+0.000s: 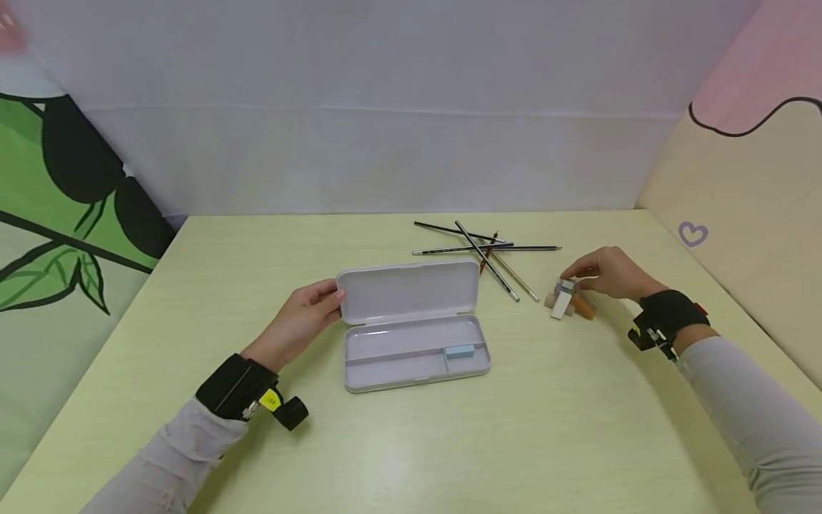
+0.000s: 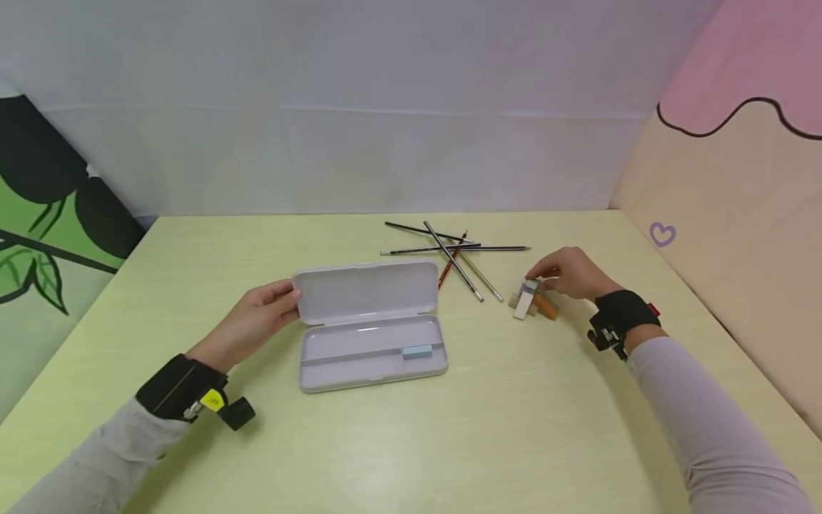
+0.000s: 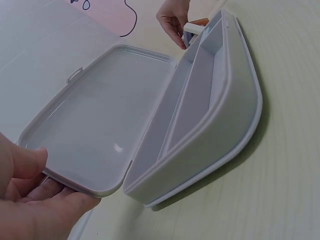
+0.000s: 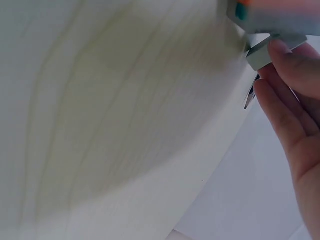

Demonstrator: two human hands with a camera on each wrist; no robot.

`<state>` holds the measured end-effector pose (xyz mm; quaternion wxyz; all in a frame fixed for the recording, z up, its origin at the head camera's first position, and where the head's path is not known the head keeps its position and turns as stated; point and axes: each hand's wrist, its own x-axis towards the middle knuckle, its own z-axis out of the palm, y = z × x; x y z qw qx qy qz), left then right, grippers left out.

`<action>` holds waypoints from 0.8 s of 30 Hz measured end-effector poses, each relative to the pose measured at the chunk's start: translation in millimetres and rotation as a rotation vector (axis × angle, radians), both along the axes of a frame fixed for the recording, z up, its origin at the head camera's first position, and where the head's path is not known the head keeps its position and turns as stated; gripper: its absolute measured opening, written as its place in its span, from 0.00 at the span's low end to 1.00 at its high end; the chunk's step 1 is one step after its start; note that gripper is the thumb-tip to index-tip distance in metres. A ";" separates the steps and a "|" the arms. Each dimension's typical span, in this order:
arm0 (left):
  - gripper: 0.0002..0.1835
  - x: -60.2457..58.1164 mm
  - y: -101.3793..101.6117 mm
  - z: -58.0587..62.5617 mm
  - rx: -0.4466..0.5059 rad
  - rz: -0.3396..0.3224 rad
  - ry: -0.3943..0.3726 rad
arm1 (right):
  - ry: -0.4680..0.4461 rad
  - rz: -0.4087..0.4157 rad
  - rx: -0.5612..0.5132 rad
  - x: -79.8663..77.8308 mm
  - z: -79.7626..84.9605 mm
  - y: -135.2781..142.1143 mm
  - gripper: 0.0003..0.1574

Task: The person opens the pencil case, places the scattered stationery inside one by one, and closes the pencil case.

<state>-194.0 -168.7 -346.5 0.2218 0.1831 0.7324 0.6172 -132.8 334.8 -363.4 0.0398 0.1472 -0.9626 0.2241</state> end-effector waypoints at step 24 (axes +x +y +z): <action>0.26 -0.2 -0.4 -0.2 -0.019 0.010 0.005 | 0.225 0.019 -0.017 -0.3 18.4 -22.6 0.15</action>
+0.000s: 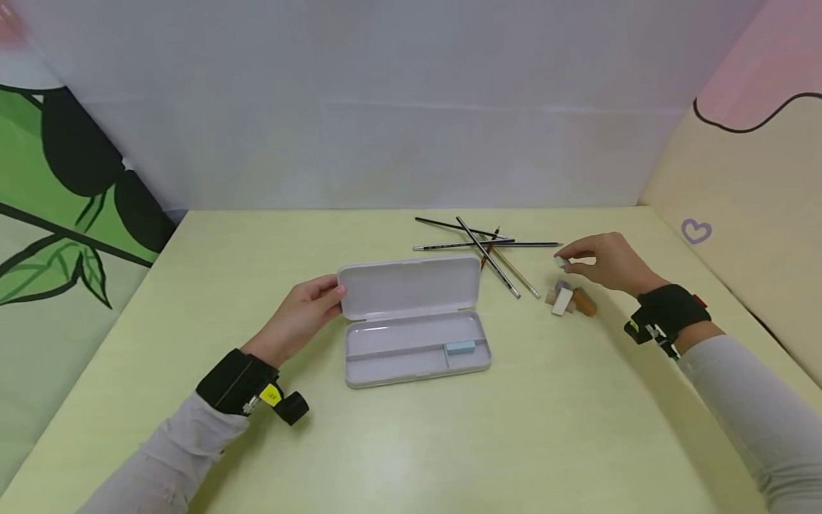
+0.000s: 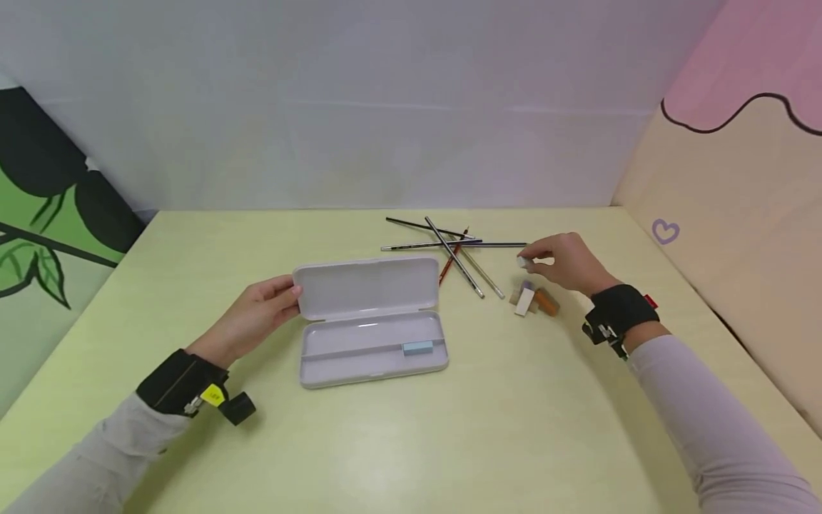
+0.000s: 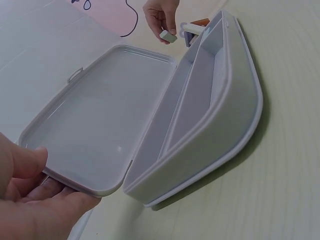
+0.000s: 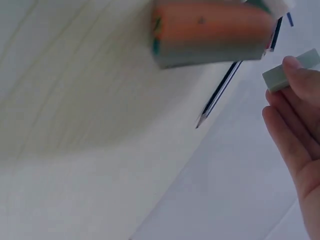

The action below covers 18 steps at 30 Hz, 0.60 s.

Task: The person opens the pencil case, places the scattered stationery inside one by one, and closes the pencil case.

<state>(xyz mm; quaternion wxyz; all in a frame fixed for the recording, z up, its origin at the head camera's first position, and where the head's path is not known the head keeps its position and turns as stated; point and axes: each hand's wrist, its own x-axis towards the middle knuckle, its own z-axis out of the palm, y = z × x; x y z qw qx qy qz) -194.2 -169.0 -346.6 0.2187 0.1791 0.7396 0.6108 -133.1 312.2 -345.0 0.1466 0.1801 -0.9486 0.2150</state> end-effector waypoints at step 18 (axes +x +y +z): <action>0.26 -0.4 0.7 -0.6 0.012 0.008 -0.015 | 0.054 0.262 0.062 18.4 25.6 -111.8 0.17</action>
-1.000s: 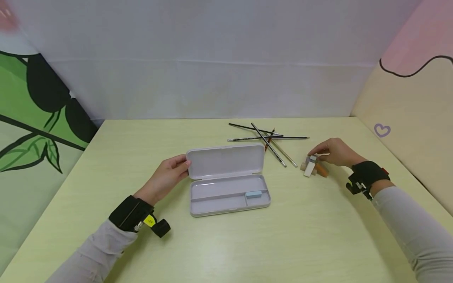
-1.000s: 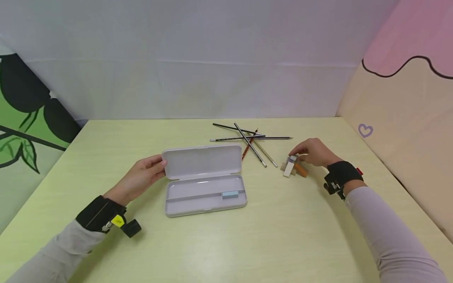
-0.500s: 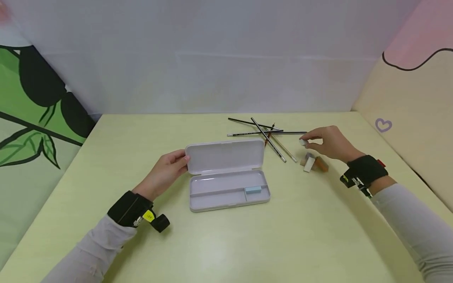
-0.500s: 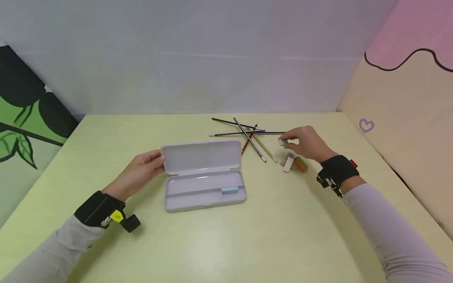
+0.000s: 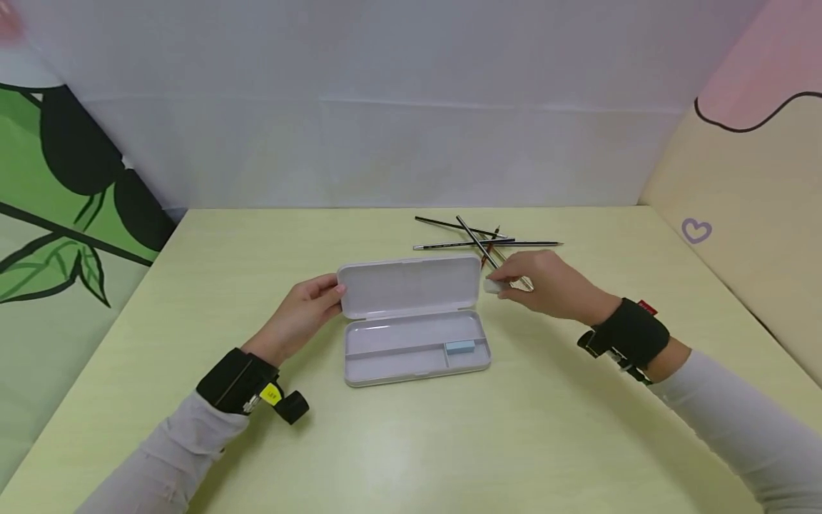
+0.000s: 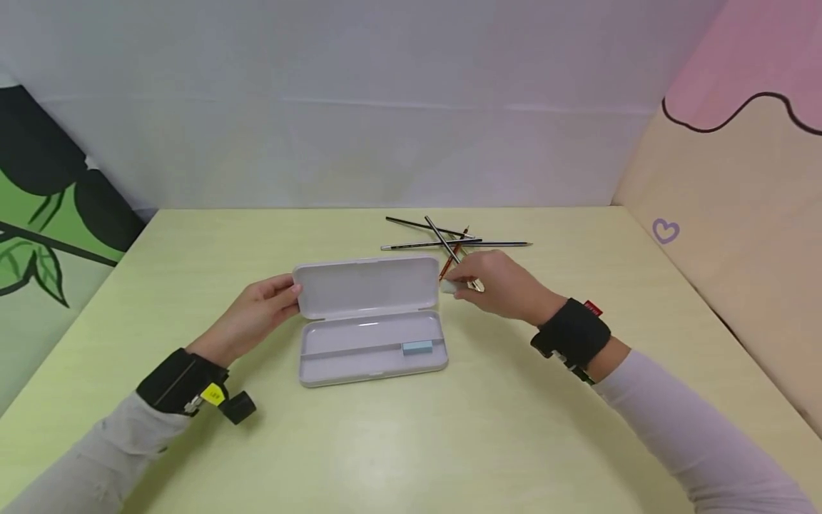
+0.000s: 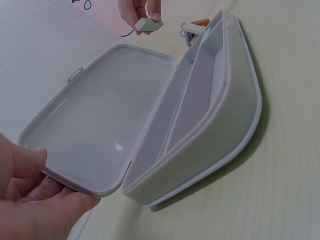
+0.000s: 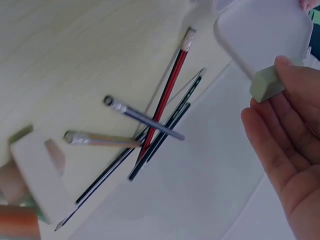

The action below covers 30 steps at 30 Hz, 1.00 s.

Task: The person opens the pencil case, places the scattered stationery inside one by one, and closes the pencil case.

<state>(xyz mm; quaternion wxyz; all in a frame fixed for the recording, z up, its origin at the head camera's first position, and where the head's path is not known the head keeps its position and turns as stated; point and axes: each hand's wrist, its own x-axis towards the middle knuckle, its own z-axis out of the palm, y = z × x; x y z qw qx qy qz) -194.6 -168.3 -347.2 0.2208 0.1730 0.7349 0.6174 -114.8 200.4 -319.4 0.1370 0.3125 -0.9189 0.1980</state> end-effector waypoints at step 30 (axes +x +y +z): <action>0.25 0.2 0.8 0.0 0.014 -0.003 -0.002 | -0.164 0.111 0.049 35.6 -32.3 -63.3 0.10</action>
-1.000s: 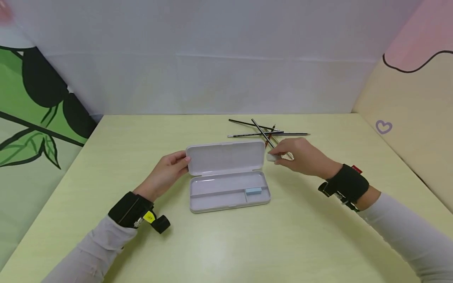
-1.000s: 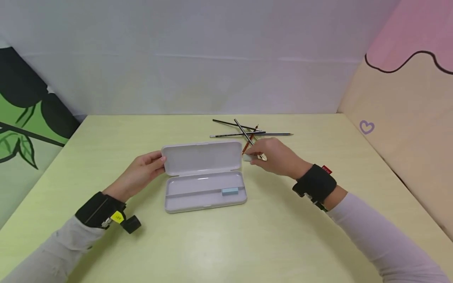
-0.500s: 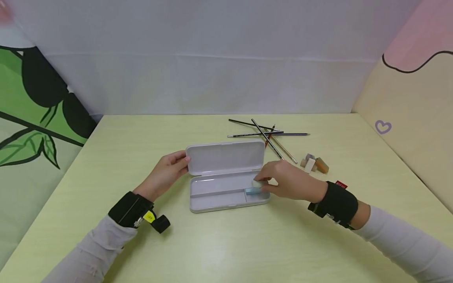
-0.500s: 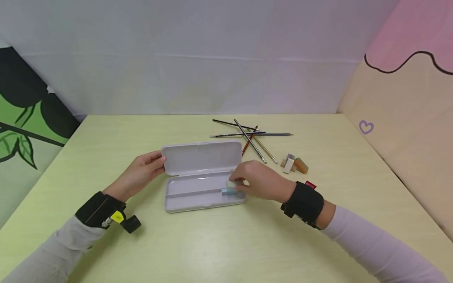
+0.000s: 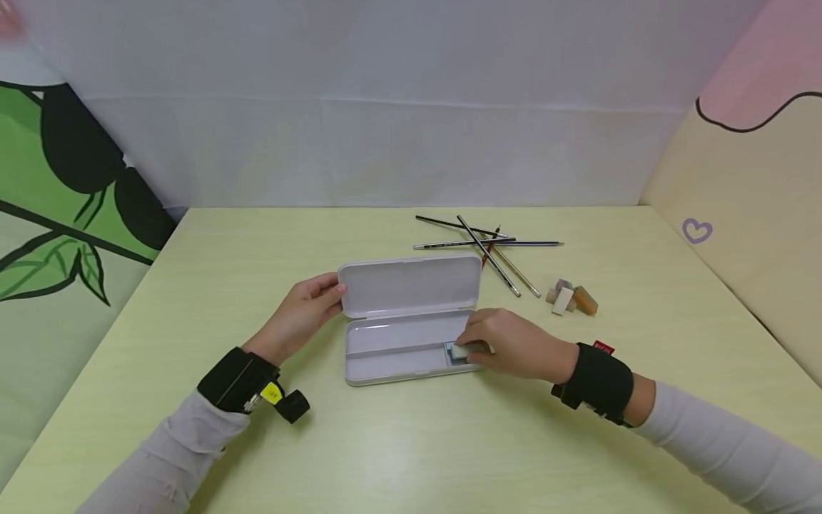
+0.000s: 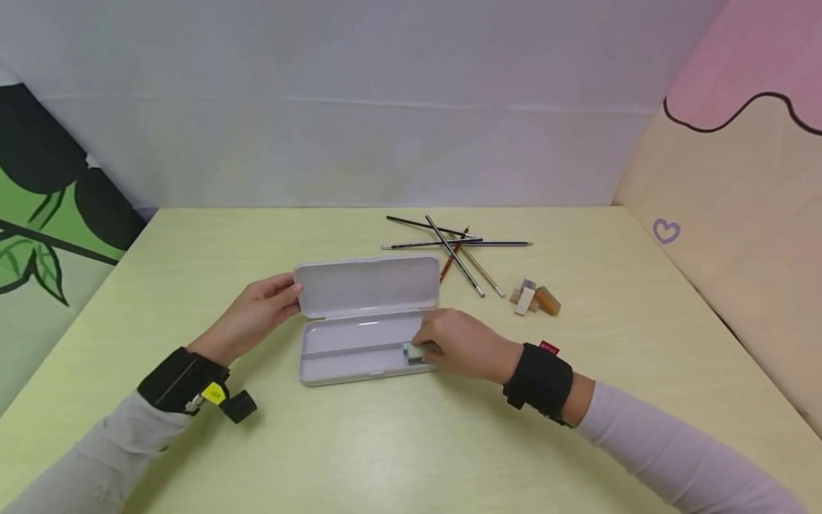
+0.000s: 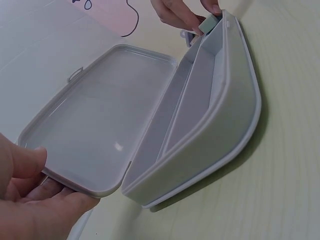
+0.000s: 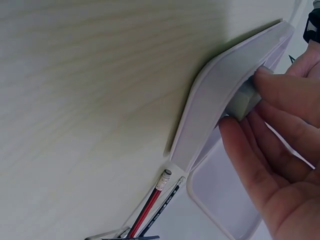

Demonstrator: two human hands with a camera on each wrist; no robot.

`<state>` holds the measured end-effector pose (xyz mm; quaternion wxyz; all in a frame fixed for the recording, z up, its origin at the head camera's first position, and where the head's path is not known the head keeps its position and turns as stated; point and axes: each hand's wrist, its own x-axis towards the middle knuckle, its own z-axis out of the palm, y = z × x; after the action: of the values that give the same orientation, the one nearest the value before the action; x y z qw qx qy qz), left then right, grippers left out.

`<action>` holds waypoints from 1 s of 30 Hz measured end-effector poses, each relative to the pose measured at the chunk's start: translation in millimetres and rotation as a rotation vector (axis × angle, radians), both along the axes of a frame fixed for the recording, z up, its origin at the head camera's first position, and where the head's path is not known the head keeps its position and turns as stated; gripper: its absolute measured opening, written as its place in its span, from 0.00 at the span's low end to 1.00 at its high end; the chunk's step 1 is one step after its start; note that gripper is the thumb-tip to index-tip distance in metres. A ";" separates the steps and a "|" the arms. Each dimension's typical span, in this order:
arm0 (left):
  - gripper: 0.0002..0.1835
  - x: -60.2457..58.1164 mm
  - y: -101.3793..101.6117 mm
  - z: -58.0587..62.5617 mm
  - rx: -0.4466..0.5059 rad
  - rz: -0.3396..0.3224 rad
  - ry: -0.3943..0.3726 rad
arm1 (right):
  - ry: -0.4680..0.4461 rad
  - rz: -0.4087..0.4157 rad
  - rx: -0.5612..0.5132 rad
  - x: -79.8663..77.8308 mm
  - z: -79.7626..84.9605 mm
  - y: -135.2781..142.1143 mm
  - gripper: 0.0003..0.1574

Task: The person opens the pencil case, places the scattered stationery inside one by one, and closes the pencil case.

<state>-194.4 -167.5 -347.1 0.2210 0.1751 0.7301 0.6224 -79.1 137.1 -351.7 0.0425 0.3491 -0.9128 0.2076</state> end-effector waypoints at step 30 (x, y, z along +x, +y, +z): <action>0.26 0.5 0.3 1.2 -0.008 0.007 -0.012 | 0.001 -0.052 -0.014 0.8 -0.2 -0.4 0.11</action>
<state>-194.0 -167.3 -345.9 0.2240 0.1681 0.7318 0.6214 -78.3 136.7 -351.9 0.0508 0.3248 -0.9201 0.2128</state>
